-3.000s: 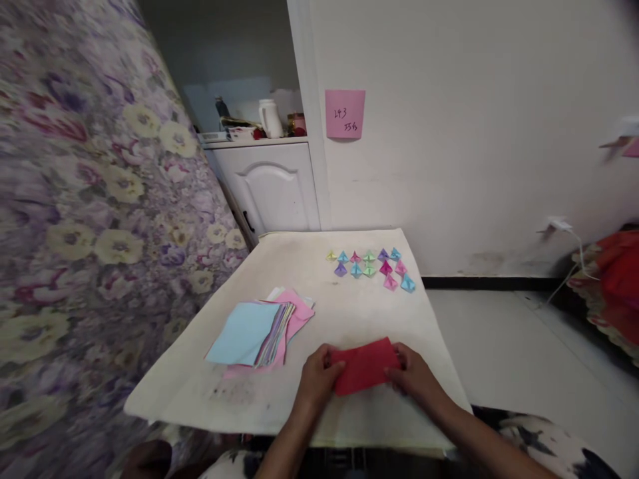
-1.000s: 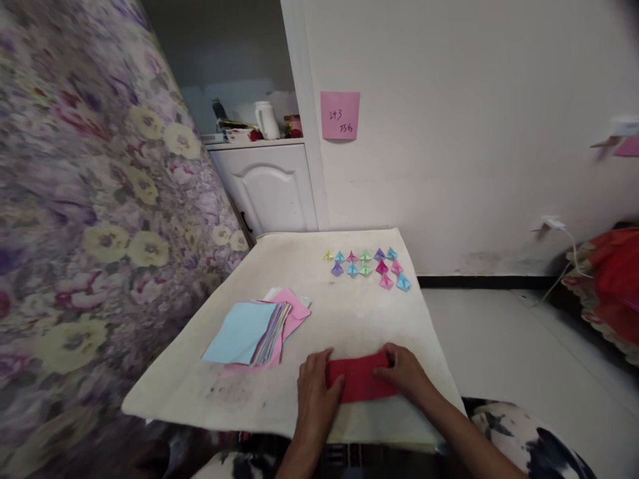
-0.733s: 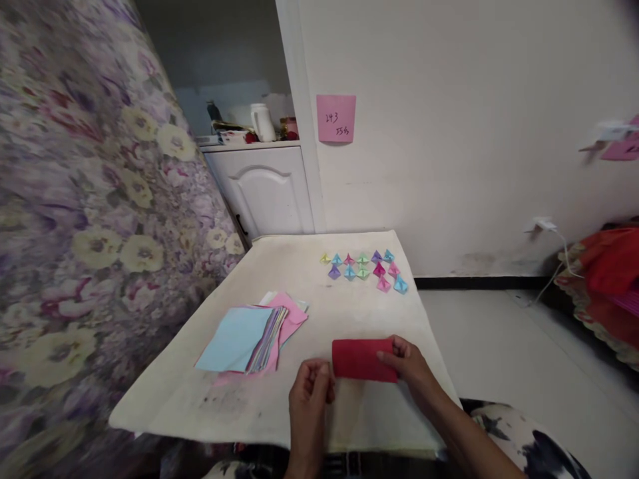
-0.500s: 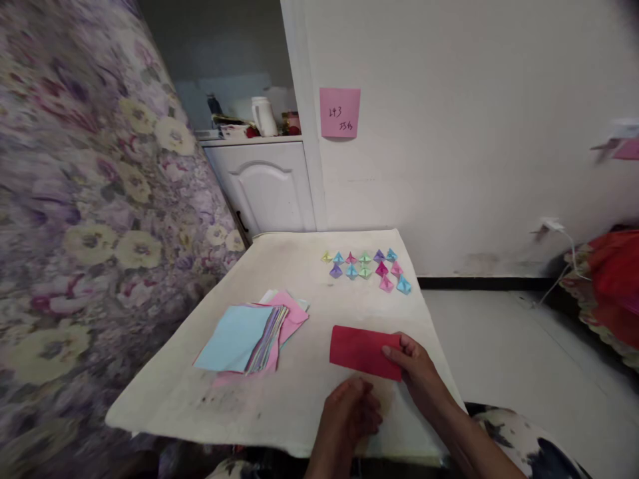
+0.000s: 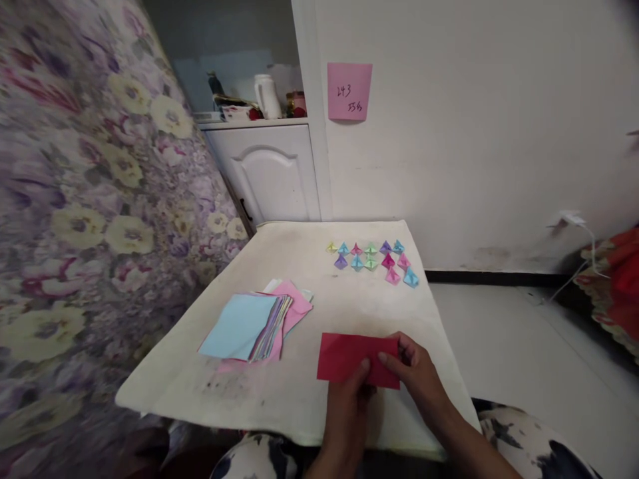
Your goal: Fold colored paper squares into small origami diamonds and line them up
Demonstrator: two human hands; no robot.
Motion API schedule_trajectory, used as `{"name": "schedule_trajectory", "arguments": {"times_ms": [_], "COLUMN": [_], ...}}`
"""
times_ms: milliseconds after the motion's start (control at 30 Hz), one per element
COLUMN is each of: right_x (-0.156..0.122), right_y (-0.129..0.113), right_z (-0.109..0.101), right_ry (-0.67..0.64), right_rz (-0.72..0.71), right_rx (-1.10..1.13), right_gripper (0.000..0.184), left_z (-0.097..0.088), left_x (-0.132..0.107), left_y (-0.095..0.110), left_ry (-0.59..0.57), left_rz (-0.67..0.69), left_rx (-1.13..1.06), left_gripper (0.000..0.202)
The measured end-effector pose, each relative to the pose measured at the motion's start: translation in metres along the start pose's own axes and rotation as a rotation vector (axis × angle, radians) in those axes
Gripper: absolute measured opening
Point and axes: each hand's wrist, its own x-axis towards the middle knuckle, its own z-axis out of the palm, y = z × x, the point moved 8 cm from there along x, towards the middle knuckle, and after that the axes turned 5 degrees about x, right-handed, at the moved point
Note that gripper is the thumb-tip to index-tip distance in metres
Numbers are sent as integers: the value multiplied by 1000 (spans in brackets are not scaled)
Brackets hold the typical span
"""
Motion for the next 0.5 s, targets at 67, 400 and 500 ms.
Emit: {"name": "schedule_trajectory", "arguments": {"times_ms": [67,400,500], "right_x": [-1,-7,-10], "right_y": [-3,-10,-21], "right_z": [0,-1,-7], "right_ry": [2,11,33], "right_rz": [-16,-73,-146], "right_rx": [-29,-37,-64], "right_gripper": [28,21,23], "left_z": [-3,-1,-1], "left_x": [1,1,1], "left_y": [1,18,21], "left_ry": [21,-19,-15], "left_rz": [7,55,44], "left_rx": [41,94,86], "left_gripper": [31,21,20]}}
